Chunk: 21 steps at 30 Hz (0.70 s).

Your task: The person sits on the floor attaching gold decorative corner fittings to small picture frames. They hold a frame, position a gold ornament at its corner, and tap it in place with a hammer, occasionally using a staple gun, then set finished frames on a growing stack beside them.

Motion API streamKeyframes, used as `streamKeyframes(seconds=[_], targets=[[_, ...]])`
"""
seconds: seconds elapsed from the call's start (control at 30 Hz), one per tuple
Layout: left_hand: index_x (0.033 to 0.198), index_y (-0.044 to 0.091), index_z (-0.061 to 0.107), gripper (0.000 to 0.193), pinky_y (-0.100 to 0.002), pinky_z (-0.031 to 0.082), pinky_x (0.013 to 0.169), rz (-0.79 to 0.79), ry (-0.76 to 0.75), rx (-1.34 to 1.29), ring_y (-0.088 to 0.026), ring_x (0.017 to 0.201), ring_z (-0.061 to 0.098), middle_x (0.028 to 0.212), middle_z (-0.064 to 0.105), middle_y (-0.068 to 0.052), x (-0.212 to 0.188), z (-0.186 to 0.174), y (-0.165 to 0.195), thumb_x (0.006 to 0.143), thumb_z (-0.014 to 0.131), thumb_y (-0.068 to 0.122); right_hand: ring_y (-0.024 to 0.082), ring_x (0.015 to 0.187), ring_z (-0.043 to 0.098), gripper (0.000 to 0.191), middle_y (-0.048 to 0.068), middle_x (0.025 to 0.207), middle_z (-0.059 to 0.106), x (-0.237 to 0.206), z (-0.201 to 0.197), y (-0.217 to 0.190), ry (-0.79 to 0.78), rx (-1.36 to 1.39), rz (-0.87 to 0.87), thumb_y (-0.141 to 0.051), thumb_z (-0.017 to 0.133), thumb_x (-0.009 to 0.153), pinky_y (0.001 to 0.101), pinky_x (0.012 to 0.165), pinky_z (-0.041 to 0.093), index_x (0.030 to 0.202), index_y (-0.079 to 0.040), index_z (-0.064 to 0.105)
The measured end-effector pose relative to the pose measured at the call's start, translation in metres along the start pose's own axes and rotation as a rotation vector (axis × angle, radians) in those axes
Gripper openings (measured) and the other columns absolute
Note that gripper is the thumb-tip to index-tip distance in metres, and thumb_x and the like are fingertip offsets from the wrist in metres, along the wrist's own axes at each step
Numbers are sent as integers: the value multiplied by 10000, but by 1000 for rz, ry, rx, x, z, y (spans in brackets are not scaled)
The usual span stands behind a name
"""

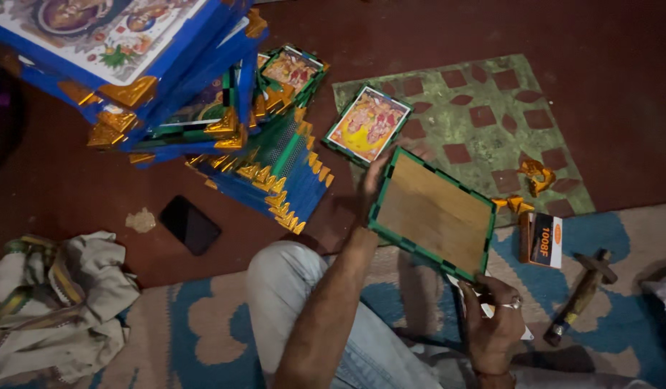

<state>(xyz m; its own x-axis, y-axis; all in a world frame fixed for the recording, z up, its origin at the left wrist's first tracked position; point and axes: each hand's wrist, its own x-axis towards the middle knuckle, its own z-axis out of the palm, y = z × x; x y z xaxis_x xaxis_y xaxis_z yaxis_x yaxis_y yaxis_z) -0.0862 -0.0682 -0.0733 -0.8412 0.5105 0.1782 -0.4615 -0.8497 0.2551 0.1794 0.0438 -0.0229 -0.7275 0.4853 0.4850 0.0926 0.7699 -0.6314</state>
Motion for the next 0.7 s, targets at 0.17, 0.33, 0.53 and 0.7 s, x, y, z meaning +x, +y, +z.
streamKeyframes(seconds=[0.17,0.33,0.53,0.7], targets=[[1495,-48,473,537,-495,314,1275,3,-39,115,-376,1509,416,1556,487,-255,-12,49,8,1089,383,292,224,871,673,323,123,1075,664,-3,0,3,15,56,14,-21,815,869,311,720,561,1148,-24,654],[1464,-51,488,536,-497,310,1280,-33,-94,-25,-370,1538,388,1570,489,-245,-7,63,12,1082,398,314,216,839,668,333,122,1085,664,-4,1,2,-12,32,53,-9,821,853,325,712,546,1134,-16,644],[1425,4,560,497,-471,386,1176,-28,-47,103,-317,1359,514,1403,597,-170,-3,32,5,1102,424,356,223,848,682,361,125,1056,661,-7,4,6,27,32,79,-34,821,878,326,756,555,1195,-6,650],[1287,90,624,404,-431,515,953,-29,620,591,-198,1019,636,1094,648,-34,16,16,-6,1044,549,404,245,914,695,269,173,1073,672,4,4,26,31,47,94,-103,695,1031,352,798,565,1263,26,648]])
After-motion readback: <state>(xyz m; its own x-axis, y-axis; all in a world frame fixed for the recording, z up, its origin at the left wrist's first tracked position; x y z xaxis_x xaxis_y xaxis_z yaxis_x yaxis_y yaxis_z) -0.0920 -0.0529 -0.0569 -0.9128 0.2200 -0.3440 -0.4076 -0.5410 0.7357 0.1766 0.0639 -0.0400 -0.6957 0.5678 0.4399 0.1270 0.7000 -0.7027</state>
